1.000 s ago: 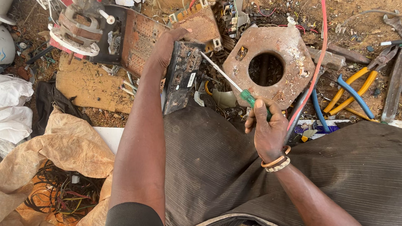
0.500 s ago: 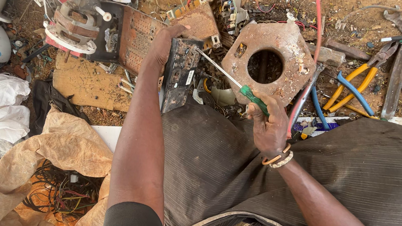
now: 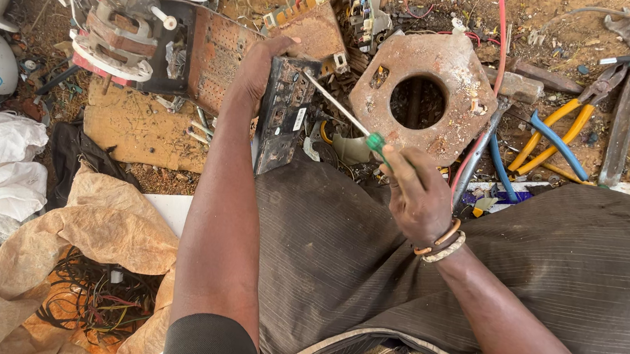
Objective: The person uses a screwdriver to pry open a black plastic housing and remove a small yellow component. They then use a hammer to strike the yellow component on a metal anvil to break it apart.
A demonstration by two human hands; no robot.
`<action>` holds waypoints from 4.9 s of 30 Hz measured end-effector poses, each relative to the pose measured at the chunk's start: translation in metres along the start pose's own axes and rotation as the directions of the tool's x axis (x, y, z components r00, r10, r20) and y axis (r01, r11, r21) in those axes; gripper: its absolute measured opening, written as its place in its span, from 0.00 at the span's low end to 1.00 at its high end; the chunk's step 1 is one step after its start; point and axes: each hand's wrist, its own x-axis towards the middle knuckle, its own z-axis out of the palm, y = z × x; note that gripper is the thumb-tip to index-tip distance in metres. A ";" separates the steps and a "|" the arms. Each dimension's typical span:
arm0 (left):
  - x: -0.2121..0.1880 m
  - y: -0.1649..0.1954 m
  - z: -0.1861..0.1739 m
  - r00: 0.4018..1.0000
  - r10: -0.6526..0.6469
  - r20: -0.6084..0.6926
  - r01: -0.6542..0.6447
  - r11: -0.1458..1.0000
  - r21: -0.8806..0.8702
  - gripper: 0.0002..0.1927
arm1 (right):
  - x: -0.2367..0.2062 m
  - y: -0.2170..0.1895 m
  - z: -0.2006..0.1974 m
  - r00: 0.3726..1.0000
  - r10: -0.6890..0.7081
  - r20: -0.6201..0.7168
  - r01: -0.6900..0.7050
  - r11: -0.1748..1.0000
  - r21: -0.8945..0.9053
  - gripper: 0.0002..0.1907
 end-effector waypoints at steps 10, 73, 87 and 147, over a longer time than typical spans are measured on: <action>-0.007 0.001 0.001 0.999 0.022 0.038 -0.019 0.997 -0.072 0.15 | 0.013 -0.025 -0.019 0.996 0.089 -0.020 -0.090 0.995 -0.043 0.19; 0.014 -0.021 -0.009 0.992 0.120 0.039 -0.120 0.993 -0.001 0.17 | 0.061 0.009 -0.033 0.880 0.469 0.080 -0.464 0.811 0.355 0.21; 0.020 -0.027 -0.008 0.983 0.170 0.063 -0.174 0.984 0.048 0.20 | 0.058 0.008 -0.031 0.637 0.734 0.235 -0.765 0.565 0.310 0.17; 0.010 -0.013 -0.007 0.991 0.128 -0.041 -0.128 0.992 0.019 0.25 | 0.051 0.027 -0.026 0.654 0.689 0.311 -0.752 0.548 0.367 0.07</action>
